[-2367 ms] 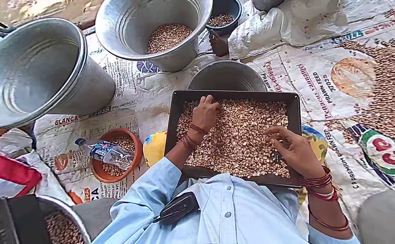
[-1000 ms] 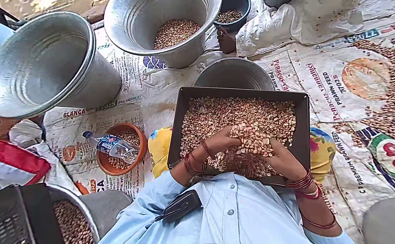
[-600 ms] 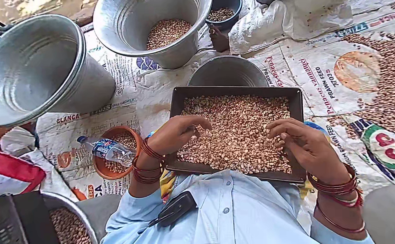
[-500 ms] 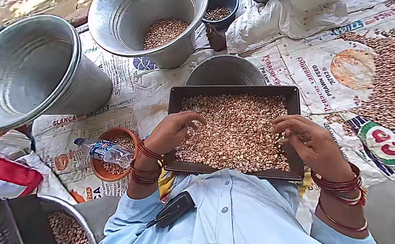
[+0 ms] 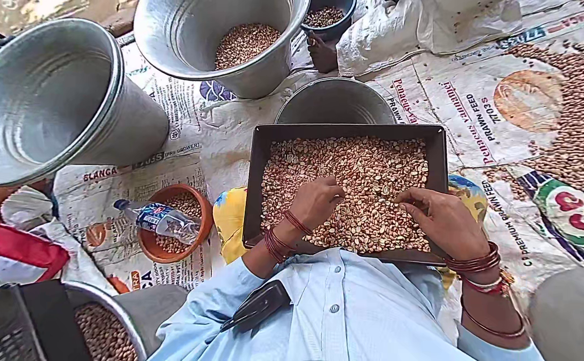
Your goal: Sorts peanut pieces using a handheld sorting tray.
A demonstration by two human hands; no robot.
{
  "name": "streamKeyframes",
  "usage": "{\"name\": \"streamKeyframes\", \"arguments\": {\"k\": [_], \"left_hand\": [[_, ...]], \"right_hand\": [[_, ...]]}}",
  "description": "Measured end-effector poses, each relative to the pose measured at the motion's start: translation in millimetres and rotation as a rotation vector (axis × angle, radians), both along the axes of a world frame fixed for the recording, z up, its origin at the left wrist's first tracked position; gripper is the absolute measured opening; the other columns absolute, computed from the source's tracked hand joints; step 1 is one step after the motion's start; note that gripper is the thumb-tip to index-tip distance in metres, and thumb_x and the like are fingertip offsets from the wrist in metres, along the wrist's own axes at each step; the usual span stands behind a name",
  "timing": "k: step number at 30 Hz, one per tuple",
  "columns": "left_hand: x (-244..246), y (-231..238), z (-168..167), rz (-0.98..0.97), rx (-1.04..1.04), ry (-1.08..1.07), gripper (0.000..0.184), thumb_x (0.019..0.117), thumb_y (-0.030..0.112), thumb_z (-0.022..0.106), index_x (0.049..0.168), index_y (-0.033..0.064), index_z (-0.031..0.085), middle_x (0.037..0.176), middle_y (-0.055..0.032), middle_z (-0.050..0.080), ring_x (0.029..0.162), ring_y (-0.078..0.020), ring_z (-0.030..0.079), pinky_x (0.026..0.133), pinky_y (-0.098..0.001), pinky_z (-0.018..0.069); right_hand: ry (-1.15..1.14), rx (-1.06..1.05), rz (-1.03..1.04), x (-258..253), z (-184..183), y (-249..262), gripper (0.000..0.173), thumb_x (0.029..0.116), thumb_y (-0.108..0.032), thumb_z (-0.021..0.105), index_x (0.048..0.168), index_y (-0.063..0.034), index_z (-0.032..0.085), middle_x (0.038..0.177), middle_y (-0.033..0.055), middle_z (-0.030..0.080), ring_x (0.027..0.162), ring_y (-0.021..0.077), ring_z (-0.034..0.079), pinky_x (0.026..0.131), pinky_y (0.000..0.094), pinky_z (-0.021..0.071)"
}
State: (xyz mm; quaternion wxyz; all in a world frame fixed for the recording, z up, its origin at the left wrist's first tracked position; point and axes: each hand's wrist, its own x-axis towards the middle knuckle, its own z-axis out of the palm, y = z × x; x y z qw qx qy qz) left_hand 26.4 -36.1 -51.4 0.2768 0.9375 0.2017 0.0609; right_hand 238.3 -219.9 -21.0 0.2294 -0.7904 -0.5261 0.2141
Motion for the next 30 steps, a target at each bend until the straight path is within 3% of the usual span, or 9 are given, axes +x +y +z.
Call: {"name": "streamKeyframes", "arguments": {"k": [3, 7, 11, 14, 16, 19, 22, 26, 30], "left_hand": [[15.6, -7.9, -0.8, -0.004, -0.024, 0.212, 0.020, 0.1004, 0.020, 0.063, 0.108, 0.0078, 0.077, 0.112, -0.0165, 0.071, 0.107, -0.0352, 0.069, 0.084, -0.0547, 0.0558], [23.8, -7.8, 1.3, -0.041, -0.050, 0.337, 0.021, 0.1010, 0.017, 0.059, 0.111, 0.0043, 0.074, 0.113, -0.0181, 0.069, 0.108, -0.0363, 0.067, 0.086, -0.0550, 0.0543], [12.5, 7.2, 6.5, 0.130, 0.046, -0.026, 0.014, 0.0953, 0.012, 0.067, 0.104, 0.0025, 0.074, 0.095, -0.0156, 0.073, 0.082, -0.0316, 0.072, 0.072, -0.0526, 0.0585], [-2.6, 29.6, 29.2, 0.401, 0.119, -0.224, 0.034, 0.0984, 0.012, 0.066, 0.132, 0.0055, 0.062, 0.088, -0.0136, 0.069, 0.067, -0.0269, 0.066, 0.060, -0.0458, 0.0555], [-21.0, 41.4, 36.2, 0.447, 0.128, -0.103, 0.035, 0.0997, 0.018, 0.066, 0.132, 0.0078, 0.062, 0.083, -0.0129, 0.068, 0.065, -0.0293, 0.064, 0.060, -0.0495, 0.0524], [-47.7, 50.7, 45.3, 0.420, -0.039, 0.465, 0.037, 0.1027, 0.032, 0.064, 0.128, 0.0053, 0.067, 0.097, -0.0227, 0.073, 0.091, -0.0448, 0.069, 0.084, -0.0674, 0.0491], [-57.5, 47.2, 31.7, 0.335, -0.162, 0.907, 0.048, 0.0984, 0.042, 0.068, 0.128, 0.0033, 0.067, 0.114, -0.0286, 0.069, 0.111, -0.0497, 0.065, 0.096, -0.0692, 0.0458], [-41.7, 11.0, 11.9, 0.155, -0.277, 0.958, 0.071, 0.0930, 0.038, 0.076, 0.141, -0.0066, 0.050, 0.119, -0.0322, 0.065, 0.116, -0.0505, 0.062, 0.100, -0.0658, 0.0458], [-26.0, -12.0, -2.5, 0.188, -0.512, 0.665, 0.076, 0.0838, 0.008, 0.076, 0.147, -0.0117, 0.038, 0.126, -0.0313, 0.061, 0.121, -0.0413, 0.061, 0.105, -0.0564, 0.0455]], "right_hand": [[-0.021, 0.004, -0.034, 3.8, 0.3, -2.1, 0.014, 0.0989, -0.014, 0.065, 0.107, -0.0128, 0.076, 0.098, 0.0105, 0.076, 0.082, 0.0303, 0.073, 0.073, 0.0583, 0.0551], [-0.047, -0.009, -0.092, 12.6, -0.8, -8.6, 0.013, 0.0991, -0.016, 0.066, 0.107, -0.0126, 0.077, 0.097, 0.0104, 0.076, 0.082, 0.0307, 0.072, 0.073, 0.0583, 0.0544], [-0.040, -0.088, -0.142, 14.4, -0.2, -9.9, 0.014, 0.0997, -0.017, 0.067, 0.109, -0.0122, 0.076, 0.098, 0.0133, 0.075, 0.085, 0.0352, 0.071, 0.074, 0.0619, 0.0527], [0.014, -0.262, -0.147, 12.9, 2.5, -9.4, 0.020, 0.1019, -0.017, 0.064, 0.118, -0.0105, 0.073, 0.106, 0.0160, 0.074, 0.095, 0.0373, 0.072, 0.084, 0.0629, 0.0528], [0.064, -0.413, -0.138, 11.2, 7.3, -9.3, 0.029, 0.1024, -0.020, 0.064, 0.129, -0.0088, 0.067, 0.109, 0.0173, 0.074, 0.099, 0.0369, 0.072, 0.089, 0.0606, 0.0525], [0.108, -0.659, -0.087, 5.8, 9.9, -7.0, 0.046, 0.1008, -0.027, 0.067, 0.140, -0.0055, 0.056, 0.113, 0.0190, 0.072, 0.105, 0.0380, 0.070, 0.094, 0.0587, 0.0506], [0.070, -0.897, 0.007, -12.6, 6.8, 4.7, 0.063, 0.0963, -0.035, 0.072, 0.145, -0.0028, 0.048, 0.117, 0.0249, 0.068, 0.113, 0.0436, 0.065, 0.096, 0.0609, 0.0485], [0.071, -0.869, 0.136, -49.7, -4.3, 24.0, 0.077, 0.0933, -0.023, 0.072, 0.155, -0.0011, 0.030, 0.123, 0.0270, 0.065, 0.115, 0.0451, 0.064, 0.095, 0.0602, 0.0488], [0.250, -0.583, 0.143, -73.7, -19.4, 43.6, 0.094, 0.0839, -0.006, 0.074, 0.160, 0.0032, 0.020, 0.146, 0.0290, 0.049, 0.120, 0.0430, 0.062, 0.099, 0.0562, 0.0498]]}}
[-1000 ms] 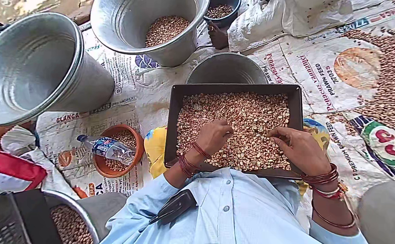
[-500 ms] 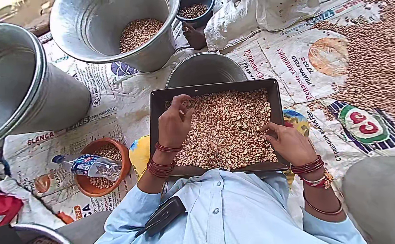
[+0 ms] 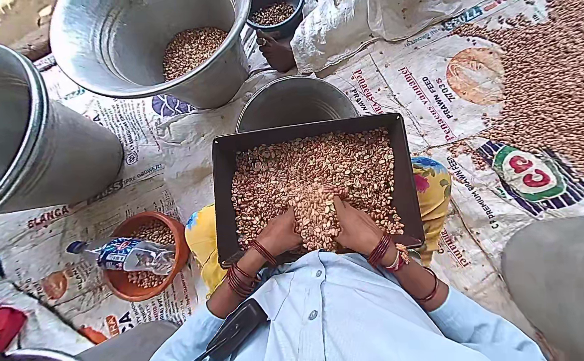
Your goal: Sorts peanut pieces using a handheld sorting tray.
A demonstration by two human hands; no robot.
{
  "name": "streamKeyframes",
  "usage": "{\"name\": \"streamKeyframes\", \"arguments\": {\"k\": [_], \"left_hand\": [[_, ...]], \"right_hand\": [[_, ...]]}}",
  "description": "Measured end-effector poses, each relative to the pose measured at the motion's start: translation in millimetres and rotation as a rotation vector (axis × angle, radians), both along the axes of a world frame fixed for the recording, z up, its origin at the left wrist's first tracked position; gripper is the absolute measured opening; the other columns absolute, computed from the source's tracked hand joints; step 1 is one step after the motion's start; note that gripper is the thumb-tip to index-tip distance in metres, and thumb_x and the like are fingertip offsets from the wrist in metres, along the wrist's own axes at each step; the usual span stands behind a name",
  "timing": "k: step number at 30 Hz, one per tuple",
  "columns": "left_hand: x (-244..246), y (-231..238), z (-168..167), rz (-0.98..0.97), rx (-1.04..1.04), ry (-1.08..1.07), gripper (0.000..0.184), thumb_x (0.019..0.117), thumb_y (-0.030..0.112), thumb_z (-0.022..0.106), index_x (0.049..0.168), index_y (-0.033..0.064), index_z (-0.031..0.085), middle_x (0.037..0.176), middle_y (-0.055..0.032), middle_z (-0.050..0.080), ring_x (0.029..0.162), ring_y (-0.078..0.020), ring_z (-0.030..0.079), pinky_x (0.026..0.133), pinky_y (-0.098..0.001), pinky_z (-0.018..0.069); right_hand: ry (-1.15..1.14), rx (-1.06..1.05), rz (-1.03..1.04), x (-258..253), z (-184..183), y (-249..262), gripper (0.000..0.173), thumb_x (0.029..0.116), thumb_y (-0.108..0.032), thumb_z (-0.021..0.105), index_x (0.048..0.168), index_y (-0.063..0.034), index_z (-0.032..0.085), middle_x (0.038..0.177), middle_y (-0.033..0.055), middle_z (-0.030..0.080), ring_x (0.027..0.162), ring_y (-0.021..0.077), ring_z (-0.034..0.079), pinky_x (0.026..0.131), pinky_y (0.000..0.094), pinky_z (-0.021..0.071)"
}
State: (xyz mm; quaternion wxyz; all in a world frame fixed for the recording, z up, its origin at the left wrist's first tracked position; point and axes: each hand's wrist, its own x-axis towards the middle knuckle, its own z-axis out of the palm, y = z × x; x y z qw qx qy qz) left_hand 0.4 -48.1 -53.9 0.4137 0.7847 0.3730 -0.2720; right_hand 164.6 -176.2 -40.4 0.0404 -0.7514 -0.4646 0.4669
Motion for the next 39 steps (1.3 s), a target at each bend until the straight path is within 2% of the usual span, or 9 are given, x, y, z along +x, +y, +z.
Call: {"name": "streamKeyframes", "arguments": {"k": [2, 5, 8, 11, 16, 19, 22, 25, 39], "left_hand": [[-5.3, -3.4, -10.2, 0.247, -0.193, -0.318, 0.079, 0.0755, -0.008, 0.072, 0.146, -0.0118, 0.037, 0.133, -0.0229, 0.059, 0.121, -0.0206, 0.061, 0.104, -0.0365, 0.0497], [-7.3, -6.6, -6.4, 0.634, -0.421, -0.648, 0.061, 0.0785, -0.017, 0.059, 0.136, -0.0065, 0.039, 0.111, -0.0043, 0.064, 0.095, -0.0027, 0.066, 0.083, -0.0224, 0.0575], [-4.5, -2.5, 11.0, 0.830, -0.447, -0.813, 0.040, 0.0824, -0.016, 0.051, 0.116, 0.0071, 0.051, 0.091, 0.0083, 0.071, 0.080, -0.0005, 0.069, 0.073, -0.0212, 0.0599], [-1.8, 2.3, 28.4, 0.883, -0.307, -0.898, 0.042, 0.0790, -0.017, 0.051, 0.109, 0.0110, 0.054, 0.089, 0.0123, 0.070, 0.082, 0.0022, 0.068, 0.076, -0.0190, 0.0590], [-18.6, 30.9, 36.0, 0.414, -0.062, -1.026, 0.038, 0.0859, -0.006, 0.053, 0.117, 0.0107, 0.066, 0.104, 0.0120, 0.070, 0.094, 0.0026, 0.066, 0.086, -0.0196, 0.0565], [-24.4, 41.6, 52.6, 0.238, 0.013, -1.021, 0.036, 0.0915, -0.001, 0.049, 0.119, 0.0126, 0.067, 0.119, 0.0049, 0.071, 0.095, -0.0045, 0.071, 0.078, -0.0247, 0.0630], [-34.4, 46.7, 63.8, 0.255, 0.116, -1.002, 0.034, 0.0950, 0.001, 0.049, 0.123, 0.0119, 0.066, 0.126, 0.0016, 0.070, 0.099, -0.0107, 0.073, 0.076, -0.0282, 0.0647], [-44.3, 55.6, 71.0, 0.264, 0.297, -0.985, 0.029, 0.0983, 0.005, 0.049, 0.123, 0.0083, 0.064, 0.128, -0.0001, 0.068, 0.100, -0.0106, 0.073, 0.077, -0.0283, 0.0647], [-69.2, 68.1, 60.2, 0.306, 0.704, -0.833, 0.020, 0.1026, 0.014, 0.057, 0.114, 0.0091, 0.073, 0.111, -0.0042, 0.074, 0.090, -0.0092, 0.072, 0.080, -0.0275, 0.0610]], "right_hand": [[0.168, 0.187, -0.089, -3.3, -6.4, 4.5, 0.095, 0.0834, -0.001, 0.072, 0.161, 0.0048, 0.018, 0.157, 0.0288, 0.040, 0.140, 0.0398, 0.048, 0.114, 0.0513, 0.0397], [0.306, 0.474, -0.207, -4.3, -6.1, 8.2, 0.077, 0.0820, 0.011, 0.061, 0.154, 0.0117, 0.034, 0.153, 0.0306, 0.045, 0.144, 0.0364, 0.045, 0.119, 0.0443, 0.0351], [0.294, 0.712, -0.250, -2.1, 0.4, 10.8, 0.050, 0.0862, 0.005, 0.062, 0.136, 0.0075, 0.059, 0.122, 0.0227, 0.069, 0.113, 0.0283, 0.067, 0.100, 0.0425, 0.0522], [0.140, 0.878, -0.200, -1.0, 16.8, 10.3, 0.031, 0.0826, -0.003, 0.070, 0.113, 0.0043, 0.072, 0.089, 0.0163, 0.074, 0.083, 0.0271, 0.072, 0.074, 0.0470, 0.0562], [0.201, 0.847, 0.019, 33.2, 38.4, -1.2, 0.036, 0.0867, 0.004, 0.061, 0.117, -0.0101, 0.074, 0.118, 0.0078, 0.073, 0.101, 0.0193, 0.071, 0.083, 0.0408, 0.0595], [-0.135, 0.853, -0.132, 59.3, 34.3, -18.9, 0.014, 0.0918, -0.005, 0.070, 0.104, -0.0083, 0.077, 0.099, 0.0084, 0.075, 0.081, 0.0229, 0.072, 0.068, 0.0455, 0.0602], [-0.503, 0.523, -0.162, 76.8, 22.7, -33.1, 0.009, 0.0926, -0.007, 0.072, 0.098, -0.0071, 0.079, 0.095, 0.0175, 0.075, 0.081, 0.0401, 0.072, 0.067, 0.0618, 0.0534], [-0.578, 0.307, -0.121, 79.4, 4.4, -38.0, 0.013, 0.0958, -0.008, 0.067, 0.101, -0.0046, 0.079, 0.100, 0.0214, 0.074, 0.090, 0.0459, 0.071, 0.072, 0.0664, 0.0519], [-0.698, 0.398, -0.032, 66.1, -22.2, -34.3, 0.012, 0.0923, -0.004, 0.069, 0.103, -0.0010, 0.074, 0.096, 0.0263, 0.073, 0.086, 0.0512, 0.071, 0.063, 0.0669, 0.0509]]}}
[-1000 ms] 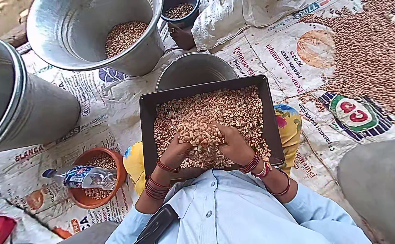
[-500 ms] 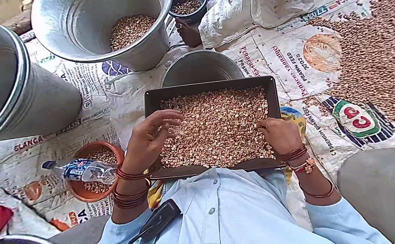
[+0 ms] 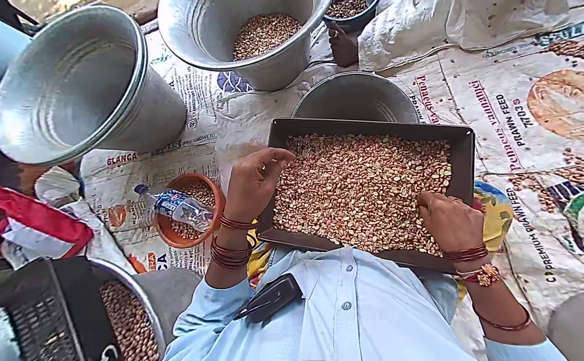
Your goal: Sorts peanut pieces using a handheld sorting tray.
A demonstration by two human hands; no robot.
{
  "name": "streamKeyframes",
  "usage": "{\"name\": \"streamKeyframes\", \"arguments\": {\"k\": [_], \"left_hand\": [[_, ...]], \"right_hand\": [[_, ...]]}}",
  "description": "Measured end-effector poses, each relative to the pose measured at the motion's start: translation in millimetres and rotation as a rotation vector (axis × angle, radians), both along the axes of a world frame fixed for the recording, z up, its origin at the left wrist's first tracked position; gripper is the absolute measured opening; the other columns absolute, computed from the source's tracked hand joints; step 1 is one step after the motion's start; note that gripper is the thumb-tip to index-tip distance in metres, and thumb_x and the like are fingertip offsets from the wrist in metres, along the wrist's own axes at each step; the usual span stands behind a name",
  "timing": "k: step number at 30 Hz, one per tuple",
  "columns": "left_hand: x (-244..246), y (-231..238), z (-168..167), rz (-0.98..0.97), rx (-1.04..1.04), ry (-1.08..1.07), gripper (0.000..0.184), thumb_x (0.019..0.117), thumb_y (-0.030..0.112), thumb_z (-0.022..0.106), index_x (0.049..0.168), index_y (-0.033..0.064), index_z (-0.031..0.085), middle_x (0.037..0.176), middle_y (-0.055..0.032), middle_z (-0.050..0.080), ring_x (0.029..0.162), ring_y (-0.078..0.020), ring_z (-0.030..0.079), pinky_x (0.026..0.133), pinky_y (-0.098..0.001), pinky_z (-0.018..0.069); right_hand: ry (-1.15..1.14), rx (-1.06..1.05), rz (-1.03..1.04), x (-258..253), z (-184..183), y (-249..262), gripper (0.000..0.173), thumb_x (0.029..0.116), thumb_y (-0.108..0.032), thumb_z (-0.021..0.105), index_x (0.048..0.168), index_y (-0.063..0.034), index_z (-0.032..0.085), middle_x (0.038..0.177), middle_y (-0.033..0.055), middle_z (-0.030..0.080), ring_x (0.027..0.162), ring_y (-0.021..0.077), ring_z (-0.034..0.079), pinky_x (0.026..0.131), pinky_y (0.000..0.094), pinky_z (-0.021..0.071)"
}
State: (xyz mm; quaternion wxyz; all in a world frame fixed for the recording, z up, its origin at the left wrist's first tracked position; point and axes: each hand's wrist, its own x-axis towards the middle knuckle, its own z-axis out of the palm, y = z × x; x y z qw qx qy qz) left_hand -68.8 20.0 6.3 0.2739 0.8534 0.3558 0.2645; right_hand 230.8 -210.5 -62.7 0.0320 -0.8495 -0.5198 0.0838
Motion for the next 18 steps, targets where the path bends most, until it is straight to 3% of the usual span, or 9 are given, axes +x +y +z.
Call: {"name": "streamKeyframes", "arguments": {"k": [2, 4, 6, 7, 10, 12, 14, 16, 18], "left_hand": [[-3.7, 1.3, -7.0, 0.063, 0.057, 0.054, 0.023, 0.1022, 0.014, 0.059, 0.121, 0.0078, 0.071, 0.118, -0.0081, 0.072, 0.100, -0.0152, 0.071, 0.088, -0.0332, 0.0599], [-15.5, 5.0, -18.8, 0.163, 0.055, 0.152, 0.034, 0.1018, 0.015, 0.060, 0.135, 0.0050, 0.062, 0.131, -0.0157, 0.067, 0.114, -0.0278, 0.068, 0.097, -0.0452, 0.0564], [-33.8, 9.8, -36.5, 0.239, -0.069, 0.249, 0.048, 0.1020, 0.019, 0.062, 0.147, 0.0050, 0.052, 0.132, -0.0214, 0.065, 0.115, -0.0367, 0.067, 0.096, -0.0553, 0.0536], [-44.0, 12.2, -47.4, 0.243, -0.185, 0.280, 0.052, 0.1024, 0.023, 0.063, 0.149, 0.0059, 0.048, 0.130, -0.0222, 0.066, 0.112, -0.0370, 0.068, 0.095, -0.0567, 0.0539], [-64.8, 12.2, -80.7, 0.140, -0.630, 0.219, 0.054, 0.1033, 0.030, 0.057, 0.149, 0.0016, 0.047, 0.127, -0.0167, 0.067, 0.110, -0.0181, 0.068, 0.100, -0.0385, 0.0535], [-62.1, 3.0, -93.2, 0.128, -0.799, 0.040, 0.039, 0.1060, 0.020, 0.051, 0.136, -0.0042, 0.052, 0.114, -0.0086, 0.067, 0.096, -0.0027, 0.067, 0.090, -0.0238, 0.0558], [-55.3, -3.6, -95.5, 0.178, -0.884, -0.110, 0.036, 0.1088, 0.016, 0.043, 0.139, -0.0034, 0.047, 0.111, -0.0047, 0.066, 0.090, 0.0015, 0.067, 0.085, -0.0197, 0.0567], [-49.9, -6.6, -84.9, 0.239, -0.925, -0.166, 0.042, 0.1113, 0.017, 0.038, 0.150, 0.0011, 0.038, 0.120, -0.0070, 0.064, 0.094, -0.0003, 0.066, 0.085, -0.0206, 0.0560], [-47.9, -8.7, -63.1, 0.290, -0.874, -0.200, 0.044, 0.1130, 0.022, 0.033, 0.153, 0.0038, 0.036, 0.124, -0.0070, 0.063, 0.097, 0.0002, 0.065, 0.086, -0.0201, 0.0553]], "right_hand": [[0.003, 0.089, 0.014, 1.2, -3.2, -2.2, 0.014, 0.0930, -0.004, 0.068, 0.105, -0.0015, 0.075, 0.099, 0.0265, 0.073, 0.089, 0.0516, 0.070, 0.064, 0.0666, 0.0512], [-0.071, 0.345, 0.015, 7.4, -9.4, -8.6, 0.019, 0.0953, -0.009, 0.060, 0.106, -0.0021, 0.075, 0.107, 0.0268, 0.071, 0.097, 0.0511, 0.069, 0.069, 0.0636, 0.0532], [-0.082, 0.513, -0.081, 16.3, -7.1, -16.2, 0.033, 0.0982, -0.018, 0.054, 0.122, -0.0002, 0.069, 0.124, 0.0302, 0.065, 0.114, 0.0523, 0.063, 0.086, 0.0637, 0.0505], [-0.035, 0.540, -0.142, 22.3, -6.9, -21.5, 0.042, 0.0982, -0.023, 0.054, 0.131, 0.0015, 0.063, 0.128, 0.0318, 0.062, 0.115, 0.0522, 0.061, 0.087, 0.0637, 0.0494], [0.367, 0.378, -0.316, 41.3, -14.7, -40.0, 0.061, 0.0994, -0.034, 0.055, 0.147, 0.0030, 0.049, 0.129, 0.0330, 0.062, 0.115, 0.0486, 0.063, 0.095, 0.0670, 0.0462], [0.549, 0.285, -0.362, 48.8, -17.7, -42.1, 0.051, 0.1015, -0.029, 0.053, 0.135, 0.0086, 0.057, 0.123, 0.0352, 0.063, 0.117, 0.0480, 0.061, 0.099, 0.0672, 0.0410], [0.678, 0.305, -0.407, 50.0, -14.2, -38.4, 0.047, 0.1005, -0.024, 0.051, 0.135, 0.0066, 0.059, 0.122, 0.0263, 0.067, 0.113, 0.0297, 0.065, 0.099, 0.0514, 0.0462], [0.910, 0.451, -0.450, 44.0, -8.0, -33.1, 0.043, 0.1036, -0.016, 0.046, 0.142, 0.0048, 0.049, 0.122, 0.0102, 0.064, 0.102, -0.0004, 0.063, 0.091, 0.0190, 0.0514], [1.127, 0.638, -0.435, 37.6, 9.9, -27.0, 0.047, 0.1092, -0.014, 0.034, 0.152, 0.0042, 0.033, 0.132, 0.0039, 0.058, 0.106, -0.0106, 0.060, 0.092, 0.0090, 0.0498]]}}
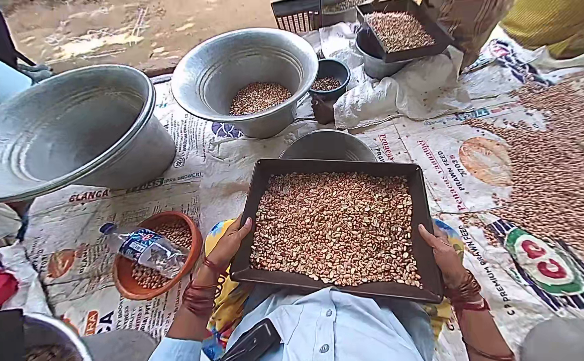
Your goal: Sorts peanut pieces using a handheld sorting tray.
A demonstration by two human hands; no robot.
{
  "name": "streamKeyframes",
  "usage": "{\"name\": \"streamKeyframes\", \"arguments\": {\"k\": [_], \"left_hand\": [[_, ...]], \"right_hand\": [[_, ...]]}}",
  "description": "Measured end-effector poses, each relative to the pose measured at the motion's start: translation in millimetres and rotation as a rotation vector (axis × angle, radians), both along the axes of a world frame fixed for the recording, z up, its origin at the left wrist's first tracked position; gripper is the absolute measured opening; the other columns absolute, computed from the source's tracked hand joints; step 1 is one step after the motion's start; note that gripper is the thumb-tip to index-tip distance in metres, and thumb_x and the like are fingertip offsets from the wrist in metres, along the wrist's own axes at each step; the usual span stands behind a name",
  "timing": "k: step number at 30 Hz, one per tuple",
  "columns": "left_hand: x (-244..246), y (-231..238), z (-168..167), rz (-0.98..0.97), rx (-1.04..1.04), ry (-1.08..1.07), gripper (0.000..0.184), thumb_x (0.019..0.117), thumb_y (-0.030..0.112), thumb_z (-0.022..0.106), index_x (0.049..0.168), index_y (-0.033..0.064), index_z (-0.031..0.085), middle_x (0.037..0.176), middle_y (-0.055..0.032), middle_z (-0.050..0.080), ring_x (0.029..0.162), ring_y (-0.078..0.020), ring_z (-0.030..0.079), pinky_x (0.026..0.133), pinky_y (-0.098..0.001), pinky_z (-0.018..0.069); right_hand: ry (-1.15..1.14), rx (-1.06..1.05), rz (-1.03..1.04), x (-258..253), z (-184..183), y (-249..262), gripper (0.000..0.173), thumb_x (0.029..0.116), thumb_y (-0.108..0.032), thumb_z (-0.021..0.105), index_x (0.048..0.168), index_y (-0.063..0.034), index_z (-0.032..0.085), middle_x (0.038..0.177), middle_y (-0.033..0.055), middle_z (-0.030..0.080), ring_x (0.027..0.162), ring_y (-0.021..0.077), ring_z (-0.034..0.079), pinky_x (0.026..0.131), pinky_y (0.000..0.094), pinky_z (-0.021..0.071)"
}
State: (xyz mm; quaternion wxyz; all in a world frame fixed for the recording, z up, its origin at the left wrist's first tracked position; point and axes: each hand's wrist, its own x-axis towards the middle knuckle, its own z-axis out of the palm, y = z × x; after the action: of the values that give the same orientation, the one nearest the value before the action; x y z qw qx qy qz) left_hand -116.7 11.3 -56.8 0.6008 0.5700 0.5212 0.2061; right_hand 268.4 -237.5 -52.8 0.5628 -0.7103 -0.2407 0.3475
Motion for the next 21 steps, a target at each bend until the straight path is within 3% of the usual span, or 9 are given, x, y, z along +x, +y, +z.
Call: {"name": "streamKeyframes", "arguments": {"k": [2, 5, 6, 8, 10, 12, 14, 18, 21], "left_hand": [[-7.6, -10.4, 29.9, 0.053, 0.116, -0.008, 0.050, 0.1125, 0.031, 0.023, 0.153, 0.0049, 0.037, 0.131, -0.0016, 0.061, 0.108, 0.0057, 0.061, 0.094, -0.0166, 0.0521], [-10.8, -21.8, 60.6, 0.173, 0.247, -0.066, 0.051, 0.1124, 0.035, 0.015, 0.142, 0.0064, 0.045, 0.121, 0.0081, 0.064, 0.108, 0.0102, 0.060, 0.095, -0.0138, 0.0517], [-7.8, -17.5, 60.8, 0.176, 0.261, -0.073, 0.051, 0.1126, 0.035, 0.016, 0.142, 0.0065, 0.046, 0.121, 0.0070, 0.064, 0.109, 0.0091, 0.061, 0.096, -0.0153, 0.0520], [-1.9, -9.7, 43.7, 0.121, 0.191, -0.024, 0.053, 0.1135, 0.033, 0.018, 0.148, 0.0025, 0.044, 0.135, -0.0051, 0.060, 0.118, 0.0011, 0.058, 0.103, -0.0229, 0.0477], [4.2, -3.8, 19.2, 0.068, 0.079, -0.020, 0.054, 0.1136, 0.033, 0.015, 0.149, 0.0031, 0.043, 0.138, -0.0094, 0.059, 0.118, -0.0035, 0.059, 0.103, -0.0258, 0.0486], [6.9, 1.7, 16.1, 0.062, 0.047, -0.044, 0.055, 0.1136, 0.035, 0.014, 0.148, 0.0051, 0.045, 0.131, -0.0072, 0.062, 0.111, -0.0028, 0.063, 0.096, -0.0246, 0.0525], [0.5, -4.8, 24.7, 0.120, 0.047, -0.054, 0.052, 0.1136, 0.036, 0.017, 0.138, 0.0077, 0.052, 0.112, 0.0002, 0.068, 0.096, 0.0016, 0.067, 0.083, -0.0200, 0.0572], [-11.9, -20.1, 56.1, 0.229, 0.223, -0.135, 0.046, 0.1128, 0.031, 0.020, 0.137, 0.0076, 0.052, 0.116, 0.0089, 0.067, 0.105, 0.0084, 0.063, 0.093, -0.0154, 0.0535], [-8.1, -12.0, 40.4, 0.209, 0.237, -0.111, 0.049, 0.1122, 0.032, 0.024, 0.142, 0.0028, 0.051, 0.127, 0.0024, 0.066, 0.114, 0.0051, 0.061, 0.101, -0.0197, 0.0503]], "right_hand": [[0.019, 0.133, -0.051, -5.0, 17.3, -3.2, 0.048, 0.1109, -0.023, 0.023, 0.151, -0.0010, 0.037, 0.131, -0.0033, 0.061, 0.112, -0.0099, 0.059, 0.099, 0.0119, 0.0487], [0.033, 0.226, -0.173, -13.5, 47.4, -2.7, 0.039, 0.1118, -0.027, 0.022, 0.132, -0.0161, 0.054, 0.109, -0.0175, 0.072, 0.099, -0.0091, 0.067, 0.090, 0.0143, 0.0571], [0.026, 0.213, -0.183, -10.7, 48.6, 3.3, 0.039, 0.1114, -0.027, 0.024, 0.132, -0.0145, 0.054, 0.107, -0.0158, 0.072, 0.096, -0.0081, 0.068, 0.086, 0.0148, 0.0581], [0.040, 0.110, -0.125, 1.3, 24.5, 11.9, 0.044, 0.1124, -0.026, 0.027, 0.143, -0.0046, 0.050, 0.121, -0.0035, 0.067, 0.106, -0.0035, 0.064, 0.093, 0.0193, 0.0542], [0.071, 0.045, -0.067, 9.6, -0.4, 16.1, 0.046, 0.1123, -0.025, 0.026, 0.146, -0.0015, 0.047, 0.129, 0.0046, 0.064, 0.110, 0.0007, 0.062, 0.096, 0.0231, 0.0527], [0.109, 0.045, -0.109, 9.8, -0.6, 21.2, 0.044, 0.1121, -0.027, 0.030, 0.143, -0.0046, 0.052, 0.121, 0.0024, 0.069, 0.102, 0.0002, 0.067, 0.088, 0.0226, 0.0568], [0.126, 0.079, -0.176, -4.5, 9.7, 15.9, 0.038, 0.1121, -0.025, 0.031, 0.132, -0.0073, 0.059, 0.105, -0.0040, 0.073, 0.091, -0.0024, 0.069, 0.081, 0.0196, 0.0596], [0.104, 0.192, -0.228, -22.9, 46.3, 2.6, 0.041, 0.1132, -0.028, 0.024, 0.137, -0.0137, 0.055, 0.115, -0.0115, 0.071, 0.104, -0.0055, 0.067, 0.092, 0.0180, 0.0572], [0.072, 0.178, -0.265, -13.9, 31.7, 9.2, 0.039, 0.1127, -0.026, 0.029, 0.133, -0.0110, 0.059, 0.110, -0.0110, 0.072, 0.099, -0.0053, 0.068, 0.089, 0.0181, 0.0578]]}}
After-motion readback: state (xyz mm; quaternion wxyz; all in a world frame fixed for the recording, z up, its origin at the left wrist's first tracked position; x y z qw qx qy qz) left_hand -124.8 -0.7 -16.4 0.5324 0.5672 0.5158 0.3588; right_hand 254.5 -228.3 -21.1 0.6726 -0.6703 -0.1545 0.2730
